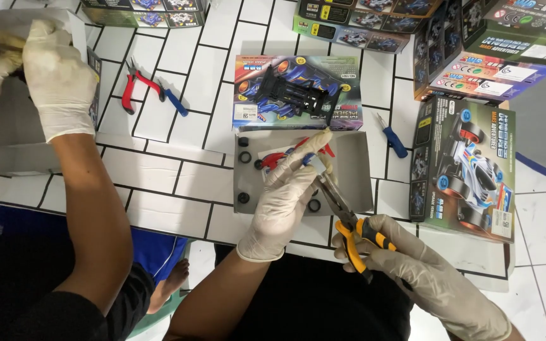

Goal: Assembling a mini 4WD toy car by cutting parts from plastic sprues and fitting them into the chassis.

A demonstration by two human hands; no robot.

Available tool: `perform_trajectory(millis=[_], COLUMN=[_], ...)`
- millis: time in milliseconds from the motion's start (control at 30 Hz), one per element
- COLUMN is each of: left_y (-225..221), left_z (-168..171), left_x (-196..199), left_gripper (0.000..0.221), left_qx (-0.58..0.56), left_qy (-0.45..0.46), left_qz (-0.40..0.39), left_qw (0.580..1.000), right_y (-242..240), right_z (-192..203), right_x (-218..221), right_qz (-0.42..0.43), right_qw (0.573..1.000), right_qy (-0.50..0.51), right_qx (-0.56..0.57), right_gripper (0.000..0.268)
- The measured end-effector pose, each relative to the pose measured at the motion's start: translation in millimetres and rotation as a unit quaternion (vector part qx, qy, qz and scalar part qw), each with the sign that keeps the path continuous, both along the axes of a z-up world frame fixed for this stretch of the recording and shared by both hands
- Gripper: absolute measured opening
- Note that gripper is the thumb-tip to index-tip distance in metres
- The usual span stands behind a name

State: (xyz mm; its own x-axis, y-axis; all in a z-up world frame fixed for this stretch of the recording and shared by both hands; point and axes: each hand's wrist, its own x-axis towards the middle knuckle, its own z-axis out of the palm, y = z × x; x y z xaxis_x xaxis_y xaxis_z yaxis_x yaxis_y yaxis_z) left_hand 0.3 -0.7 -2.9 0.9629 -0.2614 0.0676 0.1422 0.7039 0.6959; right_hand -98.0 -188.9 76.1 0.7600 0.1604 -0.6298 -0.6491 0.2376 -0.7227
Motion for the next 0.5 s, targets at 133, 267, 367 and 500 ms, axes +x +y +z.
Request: perform_trajectory(millis=[133,267,367,500], left_y=[2,1,-2,-3], left_z=[11,3,4,-7], left_x=[-2,2,3,7], left_gripper=[0.042,0.051,0.047,0.045], left_qx=[0.02,0.013,0.031,-0.047], left_qy=[0.029,0.0,0.033,-0.062], left_qz=[-0.007,-0.004,0.019,-0.029], left_qw=[0.999,1.0,0.999,0.997], right_y=[6,1,-6,1], right_z=[6,-8,-21,-12], right_x=[2,1,1,11], right_qz=[-0.059,-0.134,0.002,0.112], right_qw=[0.995,0.985,0.992,0.98], right_qy=[0.074,0.111,-0.07,-0.118], right_qx=[-0.028,0.024,0.102,0.11], right_gripper=[0.067,0.066,0.076,0.05])
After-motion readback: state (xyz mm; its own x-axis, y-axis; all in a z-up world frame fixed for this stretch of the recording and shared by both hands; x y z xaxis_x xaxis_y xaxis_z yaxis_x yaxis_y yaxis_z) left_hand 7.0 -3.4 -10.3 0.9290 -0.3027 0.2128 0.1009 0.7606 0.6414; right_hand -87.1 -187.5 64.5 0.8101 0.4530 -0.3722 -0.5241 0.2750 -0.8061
